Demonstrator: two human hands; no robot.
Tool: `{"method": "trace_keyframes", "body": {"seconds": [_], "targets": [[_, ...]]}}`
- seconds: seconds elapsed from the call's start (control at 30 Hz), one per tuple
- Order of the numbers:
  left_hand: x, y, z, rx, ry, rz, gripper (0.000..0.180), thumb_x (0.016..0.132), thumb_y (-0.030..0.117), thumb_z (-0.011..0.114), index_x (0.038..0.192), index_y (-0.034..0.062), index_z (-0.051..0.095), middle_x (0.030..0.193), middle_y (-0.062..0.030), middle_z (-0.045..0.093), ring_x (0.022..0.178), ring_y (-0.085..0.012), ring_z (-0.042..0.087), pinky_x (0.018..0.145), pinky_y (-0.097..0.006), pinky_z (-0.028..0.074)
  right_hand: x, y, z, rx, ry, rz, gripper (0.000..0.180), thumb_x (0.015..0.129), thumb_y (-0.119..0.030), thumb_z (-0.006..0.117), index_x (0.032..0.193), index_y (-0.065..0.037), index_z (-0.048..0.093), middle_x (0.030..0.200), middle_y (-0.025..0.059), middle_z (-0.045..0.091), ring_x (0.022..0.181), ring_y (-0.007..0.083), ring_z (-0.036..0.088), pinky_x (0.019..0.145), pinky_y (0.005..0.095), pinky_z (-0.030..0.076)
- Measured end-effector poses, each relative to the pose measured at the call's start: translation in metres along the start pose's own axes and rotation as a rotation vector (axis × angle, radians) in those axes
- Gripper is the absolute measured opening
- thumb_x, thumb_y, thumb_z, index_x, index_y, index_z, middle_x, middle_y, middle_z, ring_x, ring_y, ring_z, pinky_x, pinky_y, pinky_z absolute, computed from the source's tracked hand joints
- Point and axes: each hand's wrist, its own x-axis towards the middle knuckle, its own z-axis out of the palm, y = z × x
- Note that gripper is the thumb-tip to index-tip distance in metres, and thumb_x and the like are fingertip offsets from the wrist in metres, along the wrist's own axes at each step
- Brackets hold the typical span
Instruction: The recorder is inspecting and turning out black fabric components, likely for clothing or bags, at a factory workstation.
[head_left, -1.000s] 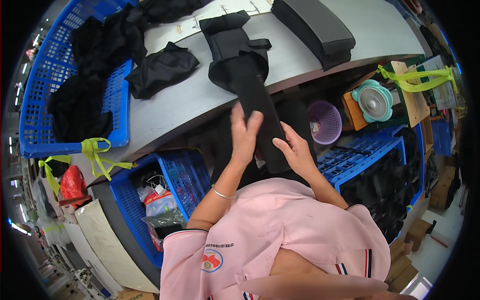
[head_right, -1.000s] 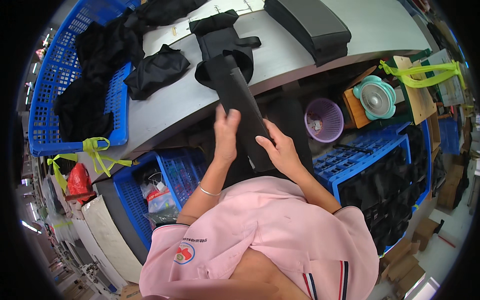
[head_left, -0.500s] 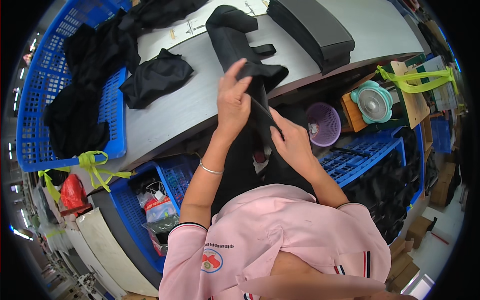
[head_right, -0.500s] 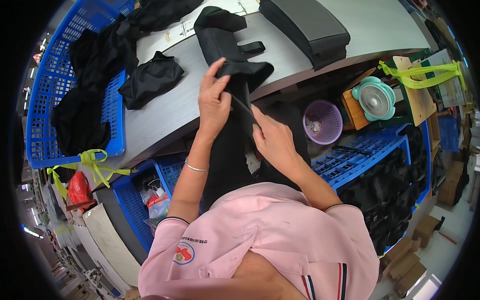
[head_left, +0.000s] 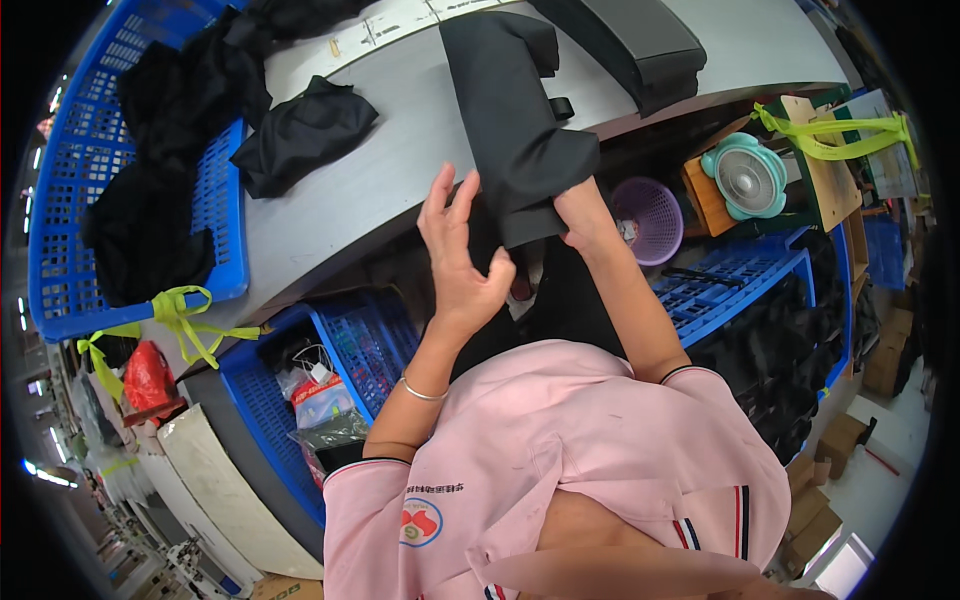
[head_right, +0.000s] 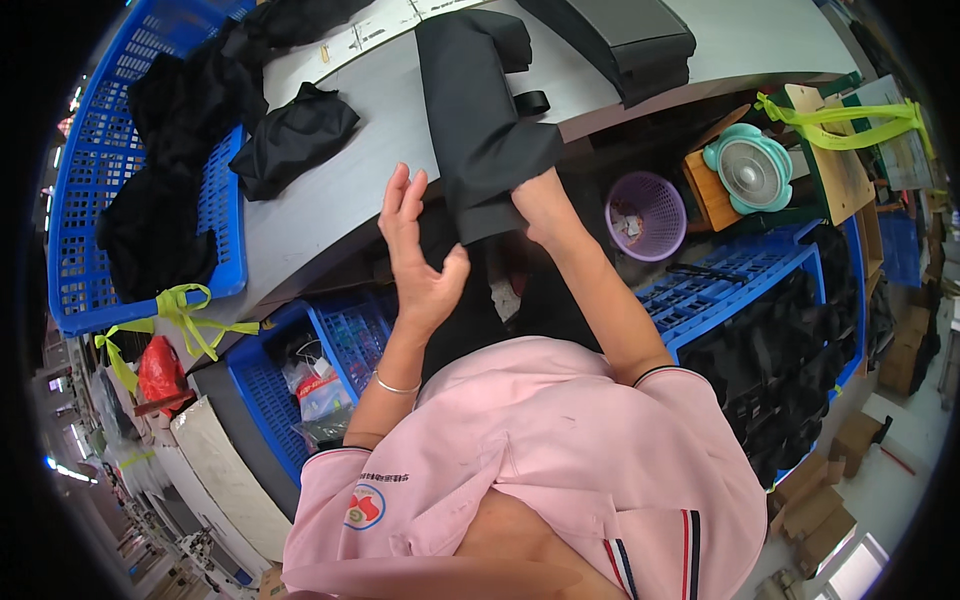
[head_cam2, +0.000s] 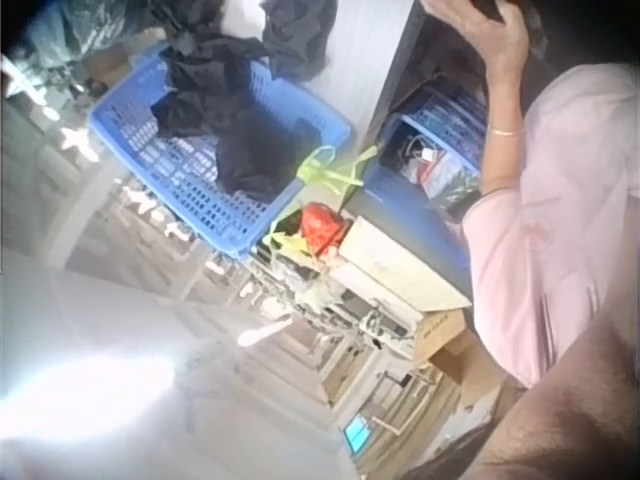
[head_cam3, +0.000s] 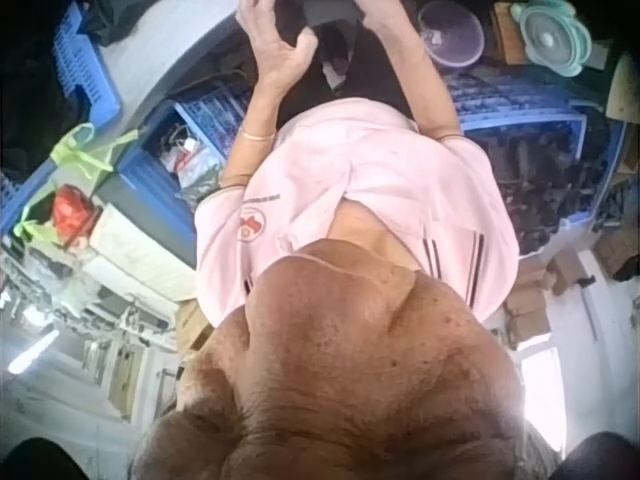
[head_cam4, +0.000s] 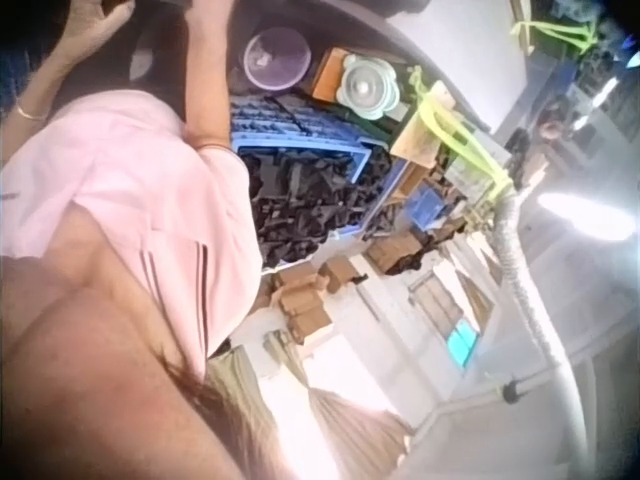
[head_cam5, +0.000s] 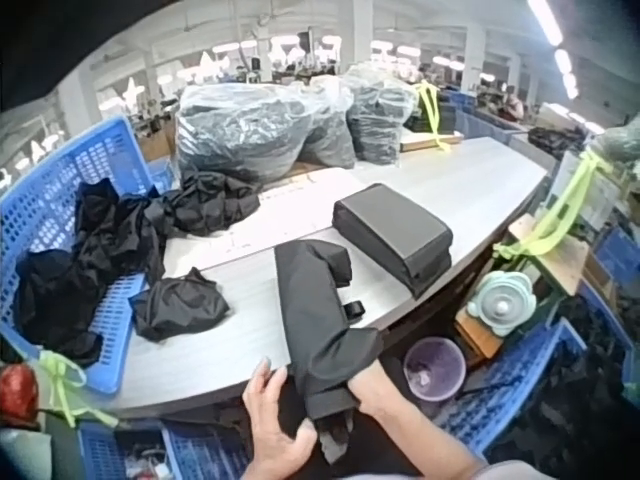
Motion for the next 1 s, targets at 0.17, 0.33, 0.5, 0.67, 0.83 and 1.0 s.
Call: {"method": "trace_keyframes", "body": {"seconds": [0.17, 0.33, 0.5, 0.67, 0.83, 1.0], "targets": [[-0.003, 0.014, 0.017, 0.140, 0.164, -0.032, 0.088, 0.070, 0.001, 0.075, 0.151, 0.0073, 0.041, 0.156, -0.0156, 0.035, 0.128, -0.0299, 0.044, 0.094, -0.037, 0.046, -0.014, -0.011, 0.017, 0.208, 0.037, 0.066, 0.036, 0.095, -0.014, 0.066, 0.127, 0.000, 0.057, 0.120, 0.0097, 0.063, 0.104, 0.0184, 0.065, 0.086, 0.0350, 0.057], [0.005, 0.016, 0.018, -0.008, 0.242, -0.077, 0.069, 0.072, -0.016, 0.060, 0.137, 0.0078, 0.060, 0.135, -0.0111, 0.052, 0.091, -0.0153, 0.055, 0.072, -0.025, 0.050, -0.023, -0.013, 0.016, 0.314, 0.014, 0.112, 0.032, 0.096, -0.015, 0.065, 0.124, -0.002, 0.060, 0.116, 0.0088, 0.067, 0.102, 0.0184, 0.067, 0.087, 0.0349, 0.058], [0.004, 0.023, 0.021, -0.109, 0.288, -0.091, 0.065, 0.070, -0.022, 0.056, 0.128, 0.0055, 0.067, 0.125, -0.0089, 0.056, 0.081, -0.0093, 0.055, 0.065, -0.022, 0.050, -0.026, -0.002, 0.011, 0.451, -0.065, 0.122, 0.030, 0.097, -0.018, 0.065, 0.123, -0.003, 0.061, 0.115, 0.0089, 0.068, 0.102, 0.0186, 0.068, 0.089, 0.0352, 0.058], [0.000, 0.028, 0.024, -0.196, 0.312, -0.088, 0.062, 0.071, -0.022, 0.058, 0.127, 0.0033, 0.067, 0.124, -0.0087, 0.055, 0.080, -0.0072, 0.054, 0.066, -0.021, 0.051, -0.025, 0.017, 0.008, 0.569, -0.090, 0.115, 0.037, 0.096, -0.023, 0.067, 0.127, -0.004, 0.059, 0.122, 0.0094, 0.065, 0.109, 0.0217, 0.066, 0.094, 0.0396, 0.057], [-0.003, 0.022, 0.022, -0.271, 0.323, -0.072, 0.060, 0.072, -0.021, 0.058, 0.127, 0.0016, 0.067, 0.125, -0.0087, 0.054, 0.080, -0.0068, 0.054, 0.068, -0.021, 0.051, -0.023, 0.024, 0.004, 0.548, -0.042, 0.126, 0.045, 0.093, -0.025, 0.070, 0.132, -0.008, 0.057, 0.125, 0.0084, 0.064, 0.113, 0.0234, 0.064, 0.098, 0.0433, 0.055], [-0.003, 0.018, 0.019, -0.285, 0.283, -0.091, 0.059, 0.073, -0.022, 0.057, 0.126, 0.0011, 0.068, 0.124, -0.0077, 0.053, 0.082, -0.0069, 0.053, 0.070, -0.021, 0.051, -0.023, 0.018, 0.005, 0.510, 0.008, 0.141, 0.046, 0.092, -0.026, 0.071, 0.132, -0.006, 0.057, 0.124, 0.0094, 0.064, 0.111, 0.0236, 0.065, 0.096, 0.0428, 0.056]]}}
